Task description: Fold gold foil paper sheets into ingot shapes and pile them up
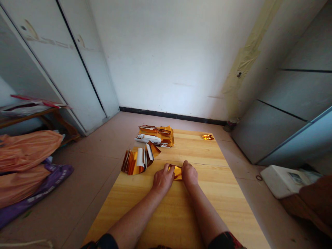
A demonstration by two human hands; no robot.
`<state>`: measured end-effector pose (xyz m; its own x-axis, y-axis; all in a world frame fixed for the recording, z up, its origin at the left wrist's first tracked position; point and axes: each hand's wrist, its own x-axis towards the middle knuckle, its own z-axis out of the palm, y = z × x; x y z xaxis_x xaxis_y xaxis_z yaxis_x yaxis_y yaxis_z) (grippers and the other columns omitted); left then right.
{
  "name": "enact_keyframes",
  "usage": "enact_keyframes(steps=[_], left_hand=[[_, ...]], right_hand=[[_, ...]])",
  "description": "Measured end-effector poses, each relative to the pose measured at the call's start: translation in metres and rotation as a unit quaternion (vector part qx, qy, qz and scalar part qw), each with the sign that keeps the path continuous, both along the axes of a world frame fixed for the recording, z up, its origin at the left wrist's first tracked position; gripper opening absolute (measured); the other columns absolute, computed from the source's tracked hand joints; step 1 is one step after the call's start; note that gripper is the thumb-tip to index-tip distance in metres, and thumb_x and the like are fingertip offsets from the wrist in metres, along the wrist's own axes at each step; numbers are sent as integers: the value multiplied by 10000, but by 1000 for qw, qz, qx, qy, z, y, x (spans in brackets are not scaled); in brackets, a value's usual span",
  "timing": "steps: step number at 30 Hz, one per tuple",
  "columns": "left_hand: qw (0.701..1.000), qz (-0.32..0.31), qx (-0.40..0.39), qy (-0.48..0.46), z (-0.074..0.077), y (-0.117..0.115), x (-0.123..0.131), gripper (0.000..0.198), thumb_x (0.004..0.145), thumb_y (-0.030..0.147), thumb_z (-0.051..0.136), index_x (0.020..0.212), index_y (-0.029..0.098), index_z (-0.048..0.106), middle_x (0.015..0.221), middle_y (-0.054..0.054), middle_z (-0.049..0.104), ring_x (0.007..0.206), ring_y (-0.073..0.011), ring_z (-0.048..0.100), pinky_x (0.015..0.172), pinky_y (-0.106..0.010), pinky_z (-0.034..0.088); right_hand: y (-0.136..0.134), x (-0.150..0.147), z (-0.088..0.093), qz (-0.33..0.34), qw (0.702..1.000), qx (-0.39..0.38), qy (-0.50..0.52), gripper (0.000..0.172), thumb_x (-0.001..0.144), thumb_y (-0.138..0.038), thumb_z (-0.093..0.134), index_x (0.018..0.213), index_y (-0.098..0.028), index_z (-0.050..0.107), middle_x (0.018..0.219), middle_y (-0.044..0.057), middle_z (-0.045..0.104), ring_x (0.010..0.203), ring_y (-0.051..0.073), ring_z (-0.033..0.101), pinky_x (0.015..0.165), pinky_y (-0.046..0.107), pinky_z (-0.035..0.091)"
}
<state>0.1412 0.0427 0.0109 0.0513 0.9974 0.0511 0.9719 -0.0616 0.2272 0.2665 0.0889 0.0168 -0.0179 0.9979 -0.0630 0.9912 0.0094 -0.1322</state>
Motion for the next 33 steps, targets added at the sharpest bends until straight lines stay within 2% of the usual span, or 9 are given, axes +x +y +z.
enact_keyframes(steps=[9,18,27,33], left_hand=[[1000,-11,1,12,-1,1,1,339,894,258,422,1216,225,520,1228,-90,517,847,-208,634,689,-322,499],[1000,-8,-7,28,-1,1,1,333,897,281,439,1220,237,506,1229,-70,515,861,-181,632,721,-296,499],[999,-4,-19,44,0,3,0,365,899,339,440,1258,276,465,1183,-69,519,825,-193,634,664,-299,497],[998,-21,-18,55,1,5,-1,347,900,330,427,1230,241,486,1148,-74,529,800,-201,638,655,-316,495]], right_hand=[[2,-1,6,-4,1000,-27,5,223,947,-157,309,994,-154,527,890,109,672,815,180,677,637,229,463],[3,-1,9,8,999,-44,-10,196,930,-125,336,1026,-165,502,929,113,668,840,192,675,651,254,477],[0,-4,8,8,999,-16,-28,184,926,-114,354,1006,-147,517,893,129,663,813,202,684,631,248,486],[0,-4,3,12,999,2,-37,156,921,-131,384,993,-146,522,887,125,656,770,193,683,588,234,469]])
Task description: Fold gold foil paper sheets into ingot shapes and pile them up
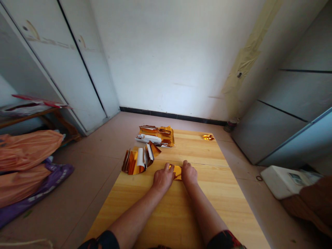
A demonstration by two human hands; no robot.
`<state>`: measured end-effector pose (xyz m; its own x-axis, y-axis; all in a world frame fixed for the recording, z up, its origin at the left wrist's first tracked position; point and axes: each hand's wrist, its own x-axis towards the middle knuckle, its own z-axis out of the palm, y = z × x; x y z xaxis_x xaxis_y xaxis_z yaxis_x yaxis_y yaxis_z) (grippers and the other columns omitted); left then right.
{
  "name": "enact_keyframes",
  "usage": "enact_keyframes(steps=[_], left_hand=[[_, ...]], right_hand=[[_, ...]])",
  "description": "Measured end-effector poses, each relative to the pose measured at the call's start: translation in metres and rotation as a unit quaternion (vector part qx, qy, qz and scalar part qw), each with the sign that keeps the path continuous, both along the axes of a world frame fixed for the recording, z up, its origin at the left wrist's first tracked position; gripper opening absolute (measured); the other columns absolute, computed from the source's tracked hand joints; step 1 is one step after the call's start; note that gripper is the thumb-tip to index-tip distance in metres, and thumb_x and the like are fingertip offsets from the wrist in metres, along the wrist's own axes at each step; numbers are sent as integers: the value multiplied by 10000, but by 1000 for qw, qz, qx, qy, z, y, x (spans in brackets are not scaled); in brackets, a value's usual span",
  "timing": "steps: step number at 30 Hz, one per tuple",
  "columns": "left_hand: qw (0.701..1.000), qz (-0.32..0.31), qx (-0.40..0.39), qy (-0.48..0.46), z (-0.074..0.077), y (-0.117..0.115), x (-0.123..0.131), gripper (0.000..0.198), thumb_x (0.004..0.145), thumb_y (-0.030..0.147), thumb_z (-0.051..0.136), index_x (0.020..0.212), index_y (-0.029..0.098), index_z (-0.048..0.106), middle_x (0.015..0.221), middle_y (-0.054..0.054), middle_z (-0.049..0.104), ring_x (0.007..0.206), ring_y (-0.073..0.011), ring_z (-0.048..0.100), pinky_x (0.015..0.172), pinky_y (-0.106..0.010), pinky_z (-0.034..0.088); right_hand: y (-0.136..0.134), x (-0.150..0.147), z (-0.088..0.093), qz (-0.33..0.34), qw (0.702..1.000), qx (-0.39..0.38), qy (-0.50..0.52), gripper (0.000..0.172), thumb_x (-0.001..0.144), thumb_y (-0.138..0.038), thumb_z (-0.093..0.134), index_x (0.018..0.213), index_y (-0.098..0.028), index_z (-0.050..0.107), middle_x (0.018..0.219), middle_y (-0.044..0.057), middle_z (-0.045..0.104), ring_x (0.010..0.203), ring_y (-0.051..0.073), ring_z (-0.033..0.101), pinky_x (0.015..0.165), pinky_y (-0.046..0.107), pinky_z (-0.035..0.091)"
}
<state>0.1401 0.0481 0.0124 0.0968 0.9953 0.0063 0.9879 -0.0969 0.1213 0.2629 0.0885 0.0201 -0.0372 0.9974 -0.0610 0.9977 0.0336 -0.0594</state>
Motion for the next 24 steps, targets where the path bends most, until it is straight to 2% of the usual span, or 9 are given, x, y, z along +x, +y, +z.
enact_keyframes(steps=[6,8,11,14,17,19,21,24], left_hand=[[1000,2,1,-5,-3,0,0,327,907,310,410,1211,246,512,1142,-80,536,803,-184,621,701,-318,470],[1000,-1,24,-3,-2,0,0,319,893,305,440,1191,241,534,1139,-87,554,892,-221,599,763,-364,458],[998,-14,58,-8,0,1,0,307,862,294,496,1157,244,567,1293,-87,510,1092,-279,504,879,-458,404],[997,-25,65,-22,-3,3,-1,284,861,268,490,1126,253,588,1423,-46,413,1217,-290,406,965,-534,327],[997,-25,66,-33,-10,5,-1,304,869,258,468,1153,268,576,1431,-24,413,1292,-286,336,1026,-584,243],[997,-23,64,-38,-14,5,-1,327,870,251,463,1182,271,560,1429,-22,416,1309,-280,322,1041,-594,222],[997,-20,64,-42,-17,5,-1,336,870,244,461,1192,265,556,1425,-27,424,1314,-273,323,1049,-595,217],[996,-21,71,-45,-15,4,0,328,864,244,472,1178,254,566,1404,-35,450,1315,-269,328,1060,-591,210]], right_hand=[[1,-1,-7,2,1000,23,-6,139,909,-137,400,971,-154,524,845,102,640,707,172,671,543,218,429],[0,-1,-10,8,999,34,-9,130,900,-132,415,967,-157,524,828,92,627,662,163,658,527,221,410],[-3,2,-13,27,998,56,-13,86,884,-154,470,950,-171,522,818,68,604,630,148,628,530,224,399],[-6,11,-14,41,995,89,-23,135,806,-173,591,923,-180,523,864,66,580,741,170,605,562,229,414],[-5,23,-15,48,991,121,-17,131,789,-213,612,892,-182,537,901,78,561,847,193,560,589,233,419],[-3,32,-15,45,990,136,13,56,841,-234,541,867,-186,555,886,72,561,850,187,543,600,235,420],[0,40,-14,41,982,170,71,109,874,-223,474,894,-191,577,904,66,573,861,180,536,635,245,432],[-4,50,-10,89,942,273,174,194,886,-205,438,992,-189,599,1013,78,586,941,186,518,771,290,441]])
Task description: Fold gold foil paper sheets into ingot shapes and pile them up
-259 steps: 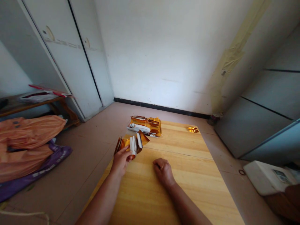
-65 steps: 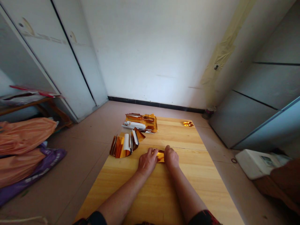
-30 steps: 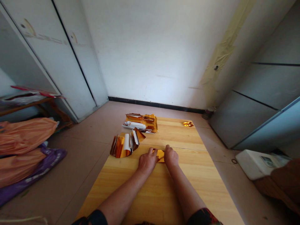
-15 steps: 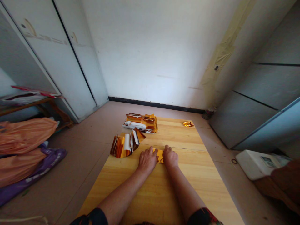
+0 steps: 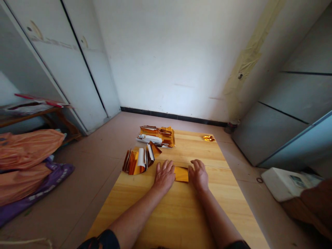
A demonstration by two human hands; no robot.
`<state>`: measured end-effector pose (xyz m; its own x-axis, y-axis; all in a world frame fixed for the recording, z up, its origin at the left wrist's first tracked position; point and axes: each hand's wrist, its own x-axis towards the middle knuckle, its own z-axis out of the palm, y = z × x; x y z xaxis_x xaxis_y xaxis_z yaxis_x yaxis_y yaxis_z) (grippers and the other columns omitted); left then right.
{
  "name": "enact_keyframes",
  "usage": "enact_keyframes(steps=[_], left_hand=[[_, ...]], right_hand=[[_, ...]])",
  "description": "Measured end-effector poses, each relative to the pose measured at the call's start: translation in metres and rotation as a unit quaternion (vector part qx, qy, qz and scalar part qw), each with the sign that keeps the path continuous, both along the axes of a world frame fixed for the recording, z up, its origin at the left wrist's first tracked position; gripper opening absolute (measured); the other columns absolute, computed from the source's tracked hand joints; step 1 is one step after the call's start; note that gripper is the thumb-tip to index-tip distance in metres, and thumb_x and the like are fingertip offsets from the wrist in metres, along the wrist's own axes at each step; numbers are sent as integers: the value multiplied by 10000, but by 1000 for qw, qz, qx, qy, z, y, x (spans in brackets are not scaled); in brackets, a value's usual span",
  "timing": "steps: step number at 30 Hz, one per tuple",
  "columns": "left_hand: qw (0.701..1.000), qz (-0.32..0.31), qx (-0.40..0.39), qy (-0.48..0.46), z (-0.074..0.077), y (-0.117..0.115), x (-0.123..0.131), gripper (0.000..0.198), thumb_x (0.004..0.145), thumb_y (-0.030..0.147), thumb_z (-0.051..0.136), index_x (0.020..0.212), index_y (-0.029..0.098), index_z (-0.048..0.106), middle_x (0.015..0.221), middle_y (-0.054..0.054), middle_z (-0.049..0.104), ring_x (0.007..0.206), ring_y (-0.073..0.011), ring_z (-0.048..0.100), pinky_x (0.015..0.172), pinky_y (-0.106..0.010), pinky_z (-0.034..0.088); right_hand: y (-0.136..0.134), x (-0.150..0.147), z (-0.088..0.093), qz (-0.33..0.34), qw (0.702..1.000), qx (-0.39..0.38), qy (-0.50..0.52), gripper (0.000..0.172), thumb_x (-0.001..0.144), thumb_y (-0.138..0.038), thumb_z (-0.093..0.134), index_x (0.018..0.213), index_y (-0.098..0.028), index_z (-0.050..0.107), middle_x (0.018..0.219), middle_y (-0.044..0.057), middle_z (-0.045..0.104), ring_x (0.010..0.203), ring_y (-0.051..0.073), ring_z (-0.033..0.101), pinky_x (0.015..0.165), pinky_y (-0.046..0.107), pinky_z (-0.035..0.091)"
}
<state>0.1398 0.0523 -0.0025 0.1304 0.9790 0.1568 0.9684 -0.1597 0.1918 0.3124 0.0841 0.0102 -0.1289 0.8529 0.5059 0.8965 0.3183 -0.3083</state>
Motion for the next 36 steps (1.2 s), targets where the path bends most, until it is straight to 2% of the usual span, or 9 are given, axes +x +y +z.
enact_keyframes(steps=[2,4,7,10,13,19,23,29,36], left_hand=[[1000,-2,9,0,3,-1,0,323,858,247,484,1168,247,572,1392,-42,463,1316,-270,328,1068,-582,208],[1000,-3,17,-1,5,-3,-1,317,861,253,481,1164,244,573,1389,-46,466,1319,-269,325,1071,-572,213],[1000,-7,17,-2,4,-4,-3,311,880,262,450,1168,251,567,1391,-40,464,1323,-265,318,1066,-569,226],[1000,-12,14,-2,1,-3,-5,323,883,254,441,1186,252,554,1397,-39,456,1326,-264,309,1066,-574,225],[1000,-15,11,0,0,-2,-5,337,872,255,460,1198,257,546,1401,-41,448,1328,-270,301,1074,-566,216],[1000,-22,14,-4,4,-3,-9,354,848,284,508,1200,277,548,1383,-44,459,1314,-284,315,1060,-542,250],[999,-42,5,-4,6,-2,-20,397,830,302,520,1227,305,531,1391,-35,447,1312,-281,312,1050,-536,256],[995,-85,-48,11,6,2,-35,522,803,204,470,1309,334,455,1459,-30,360,1345,-284,263,1049,-574,220],[994,-92,-57,4,0,4,-40,546,823,183,437,1341,353,416,1480,-17,326,1354,-271,256,1068,-580,186]], right_hand=[[-11,1,2,87,995,55,11,211,894,-222,442,997,-191,624,1070,89,590,985,200,499,840,328,417],[-26,-4,2,175,983,57,-23,194,888,-226,475,979,-212,646,1093,75,610,1009,206,488,855,343,387],[-49,-16,-6,230,970,43,-70,187,886,-239,503,997,-224,653,1083,64,639,1049,208,482,896,367,337],[-61,-25,-16,214,970,-9,-114,261,894,-249,491,1121,-200,610,1117,91,634,1050,207,500,910,372,325],[-64,-26,-21,197,971,-30,-132,276,901,-225,472,1147,-197,593,1138,89,626,1046,197,514,904,357,328],[-67,-9,-23,166,978,-20,-126,218,898,-156,467,1045,-195,623,1082,64,636,979,183,525,850,309,343],[-69,-2,-18,150,978,-42,-139,195,887,-123,474,980,-200,628,1028,59,632,934,184,512,823,296,340],[-63,-3,-8,146,978,-73,-129,152,901,-162,493,842,-208,626,881,23,629,858,161,502,779,273,322],[-63,-1,-6,152,978,-78,-122,168,914,-188,484,831,-217,627,868,20,628,861,158,499,768,269,313]])
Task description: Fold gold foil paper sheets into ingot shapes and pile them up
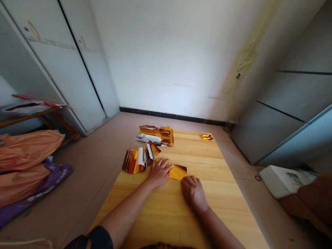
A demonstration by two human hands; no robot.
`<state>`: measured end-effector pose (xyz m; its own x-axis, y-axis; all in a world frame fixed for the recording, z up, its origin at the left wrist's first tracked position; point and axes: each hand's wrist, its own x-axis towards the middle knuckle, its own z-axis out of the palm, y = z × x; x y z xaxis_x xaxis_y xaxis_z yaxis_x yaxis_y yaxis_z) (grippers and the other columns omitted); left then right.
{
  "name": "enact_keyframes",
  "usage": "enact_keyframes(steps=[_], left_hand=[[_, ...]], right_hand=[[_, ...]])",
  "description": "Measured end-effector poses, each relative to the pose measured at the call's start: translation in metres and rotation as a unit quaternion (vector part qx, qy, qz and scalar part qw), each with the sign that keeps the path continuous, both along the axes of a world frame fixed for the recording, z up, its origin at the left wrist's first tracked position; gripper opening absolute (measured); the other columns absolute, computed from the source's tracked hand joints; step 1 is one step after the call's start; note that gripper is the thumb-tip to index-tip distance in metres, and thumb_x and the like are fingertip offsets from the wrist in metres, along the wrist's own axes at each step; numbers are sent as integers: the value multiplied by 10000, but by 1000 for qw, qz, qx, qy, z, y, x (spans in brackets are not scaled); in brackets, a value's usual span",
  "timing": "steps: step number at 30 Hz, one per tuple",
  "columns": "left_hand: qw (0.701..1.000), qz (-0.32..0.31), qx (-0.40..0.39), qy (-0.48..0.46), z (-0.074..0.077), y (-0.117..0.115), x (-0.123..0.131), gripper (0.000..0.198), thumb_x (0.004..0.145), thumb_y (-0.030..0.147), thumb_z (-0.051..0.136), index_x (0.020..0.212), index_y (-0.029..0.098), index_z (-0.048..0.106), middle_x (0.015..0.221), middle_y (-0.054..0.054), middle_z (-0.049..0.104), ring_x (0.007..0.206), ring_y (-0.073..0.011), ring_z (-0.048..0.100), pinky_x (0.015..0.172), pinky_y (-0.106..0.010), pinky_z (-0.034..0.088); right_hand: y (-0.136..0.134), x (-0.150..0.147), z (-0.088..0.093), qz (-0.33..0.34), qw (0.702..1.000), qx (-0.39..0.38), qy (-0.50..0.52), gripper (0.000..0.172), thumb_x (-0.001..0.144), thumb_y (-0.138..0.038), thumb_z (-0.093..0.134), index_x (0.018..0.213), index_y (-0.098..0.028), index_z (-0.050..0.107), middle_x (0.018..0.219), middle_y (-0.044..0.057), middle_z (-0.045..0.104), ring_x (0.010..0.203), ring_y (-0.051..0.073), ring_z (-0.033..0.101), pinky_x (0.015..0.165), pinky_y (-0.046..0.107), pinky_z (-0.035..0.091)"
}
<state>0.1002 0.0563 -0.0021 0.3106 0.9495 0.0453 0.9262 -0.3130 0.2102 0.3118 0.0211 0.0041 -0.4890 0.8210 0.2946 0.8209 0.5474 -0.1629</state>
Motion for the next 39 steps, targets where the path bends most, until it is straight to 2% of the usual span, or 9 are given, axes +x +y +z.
enact_keyframes(steps=[5,9,15,19,21,23,28,33,39], left_hand=[[1000,15,11,-20,3,0,2,435,859,371,469,1294,369,478,1455,-4,367,1332,-280,291,1075,-573,182],[999,19,-5,-25,5,-2,3,559,781,521,560,1307,359,466,1472,-25,340,1346,-306,261,1078,-590,150],[999,3,-38,-13,4,3,-3,517,823,324,505,1328,397,423,1497,4,294,1358,-278,254,1077,-568,175],[998,-2,-59,-17,8,4,-4,613,798,220,460,1374,397,348,1501,5,285,1365,-269,241,1077,-557,181],[999,-2,-38,-37,11,1,-2,687,755,191,484,1396,371,317,1491,-7,302,1359,-269,245,1077,-542,190],[998,-7,15,-65,13,-4,1,694,715,148,500,1368,351,379,1467,-3,342,1343,-259,264,1080,-503,205],[985,-4,124,-120,14,-22,9,512,730,86,477,1195,278,568,1318,-36,494,1252,-229,365,1049,-418,269],[987,-72,79,-119,16,-32,15,243,792,210,534,1001,265,645,1087,-43,607,1057,-218,495,949,-381,357],[991,-62,60,-98,13,-22,14,139,821,242,559,925,245,652,1059,-28,625,1003,-194,519,875,-335,389]], right_hand=[[2,-2,0,-1,1000,-6,-5,146,892,-175,516,824,-220,636,849,16,626,857,156,498,756,262,314],[2,-1,2,-1,1000,-8,-1,142,891,-178,520,862,-226,650,859,18,630,861,156,500,764,263,316],[0,3,2,1,1000,-6,16,151,895,-176,513,890,-233,652,912,14,640,871,151,500,784,259,318],[2,1,1,-12,1000,-2,23,183,907,-173,488,831,-218,648,859,22,629,850,154,496,767,254,315],[5,0,2,-14,1000,-5,24,187,914,-187,485,824,-219,647,829,22,617,839,156,494,760,253,311],[9,-1,2,-10,1000,-9,21,186,917,-199,487,836,-226,652,819,20,610,834,154,495,758,253,305],[20,0,-2,0,1000,-7,11,175,914,-233,511,825,-238,661,832,13,611,830,149,497,742,254,287],[24,2,-6,22,1000,7,-12,178,924,-234,494,848,-232,655,848,21,609,840,153,494,748,265,280],[26,3,-7,48,998,17,-24,183,923,-214,491,795,-213,624,816,14,603,809,152,483,739,267,282]])
